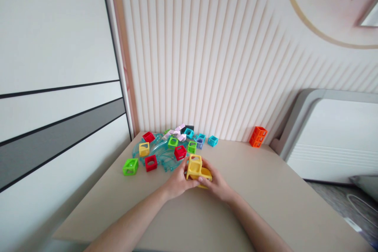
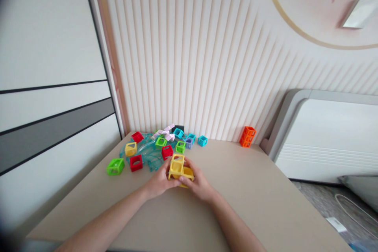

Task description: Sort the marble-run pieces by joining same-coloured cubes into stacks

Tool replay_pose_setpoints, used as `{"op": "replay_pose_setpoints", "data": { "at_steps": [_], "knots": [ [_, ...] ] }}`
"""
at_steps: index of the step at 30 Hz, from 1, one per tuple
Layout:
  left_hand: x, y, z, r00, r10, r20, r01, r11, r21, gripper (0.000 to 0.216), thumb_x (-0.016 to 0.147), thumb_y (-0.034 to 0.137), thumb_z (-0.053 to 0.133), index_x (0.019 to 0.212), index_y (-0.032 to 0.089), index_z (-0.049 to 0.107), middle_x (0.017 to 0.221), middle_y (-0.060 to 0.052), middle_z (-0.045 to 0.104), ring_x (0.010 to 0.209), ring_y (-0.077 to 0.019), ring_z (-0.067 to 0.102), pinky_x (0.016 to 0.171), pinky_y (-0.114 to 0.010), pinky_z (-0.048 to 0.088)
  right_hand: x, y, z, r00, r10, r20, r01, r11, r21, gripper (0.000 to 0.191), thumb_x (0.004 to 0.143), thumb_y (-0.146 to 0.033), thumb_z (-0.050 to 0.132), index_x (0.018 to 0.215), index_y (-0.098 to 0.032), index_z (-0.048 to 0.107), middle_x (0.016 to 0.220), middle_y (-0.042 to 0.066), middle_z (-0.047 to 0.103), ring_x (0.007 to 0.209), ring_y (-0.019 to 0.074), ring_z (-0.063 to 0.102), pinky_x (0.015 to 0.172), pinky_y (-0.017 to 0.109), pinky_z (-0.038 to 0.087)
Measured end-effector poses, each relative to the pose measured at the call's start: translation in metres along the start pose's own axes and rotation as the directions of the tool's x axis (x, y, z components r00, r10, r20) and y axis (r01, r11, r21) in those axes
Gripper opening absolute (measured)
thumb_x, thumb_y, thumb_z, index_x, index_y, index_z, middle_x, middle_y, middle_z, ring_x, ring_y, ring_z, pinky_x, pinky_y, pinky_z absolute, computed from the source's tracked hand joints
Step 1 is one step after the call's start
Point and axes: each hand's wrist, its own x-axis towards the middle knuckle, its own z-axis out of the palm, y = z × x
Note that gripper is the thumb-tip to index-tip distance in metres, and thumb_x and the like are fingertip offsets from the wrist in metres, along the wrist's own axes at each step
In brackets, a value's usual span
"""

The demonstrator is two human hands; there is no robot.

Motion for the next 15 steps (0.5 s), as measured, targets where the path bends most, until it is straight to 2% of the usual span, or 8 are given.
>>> {"op": "replay_pose_setpoints", "data": {
  "at_steps": [6, 10, 11, 13, 15],
  "knots": [
    [-0.002, 0.000, 0.005, 0.999, 0.048, 0.009, -0.049, 0.985, 0.168, 0.081, 0.076, 0.017, 0.073, 0.146, 0.027, 0.033, 0.138, -0.012, 0.056, 0.124, -0.0272, 0.058, 0.106, -0.045, 0.046, 0.003, 0.000, 0.002, 0.999, 0.047, -0.011, -0.047, 0.998, -0.039, 0.060, 0.086, -0.047, 0.070, 0.137, -0.022, 0.049, 0.128, 0.012, 0.065, 0.117, 0.0286, 0.063, 0.102, 0.047, 0.050],
    [-0.003, 0.010, -0.001, 0.978, 0.204, -0.040, -0.170, 0.895, 0.412, 0.091, 0.074, 0.027, 0.077, 0.152, 0.027, 0.029, 0.149, -0.013, 0.045, 0.136, -0.0307, 0.046, 0.115, -0.047, 0.036, 0.003, 0.002, -0.001, 0.992, 0.025, -0.128, -0.031, 0.999, -0.043, 0.056, 0.087, -0.047, 0.068, 0.135, -0.023, 0.049, 0.130, 0.012, 0.063, 0.115, 0.0276, 0.064, 0.100, 0.045, 0.052],
    [-0.002, 0.017, -0.007, 0.966, 0.254, -0.045, -0.205, 0.860, 0.467, 0.087, 0.077, 0.029, 0.075, 0.151, 0.026, 0.030, 0.148, -0.013, 0.046, 0.136, -0.0306, 0.046, 0.115, -0.047, 0.036, 0.003, 0.003, -0.003, 0.987, 0.015, -0.159, -0.024, 0.998, -0.054, 0.056, 0.088, -0.047, 0.068, 0.135, -0.023, 0.049, 0.130, 0.012, 0.063, 0.115, 0.0276, 0.064, 0.100, 0.045, 0.052],
    [0.001, 0.034, -0.028, 0.925, 0.369, -0.092, -0.248, 0.769, 0.589, 0.065, 0.086, 0.030, 0.064, 0.146, 0.025, 0.040, 0.143, -0.012, 0.052, 0.133, -0.0283, 0.049, 0.114, -0.044, 0.037, 0.003, 0.003, -0.006, 0.979, 0.002, -0.204, -0.018, 0.997, -0.075, 0.055, 0.089, -0.048, 0.066, 0.135, -0.023, 0.049, 0.129, 0.013, 0.063, 0.114, 0.0275, 0.064, 0.099, 0.045, 0.053],
    [0.004, 0.055, -0.060, 0.860, 0.484, -0.164, -0.211, 0.629, 0.748, 0.038, 0.091, 0.029, 0.055, 0.129, 0.024, 0.057, 0.134, -0.010, 0.059, 0.130, -0.0267, 0.051, 0.115, -0.041, 0.035, 0.003, 0.002, -0.008, 0.976, -0.001, -0.216, -0.019, 0.996, -0.090, 0.054, 0.090, -0.048, 0.064, 0.135, -0.022, 0.049, 0.127, 0.013, 0.064, 0.113, 0.0273, 0.065, 0.098, 0.044, 0.053]
  ]
}}
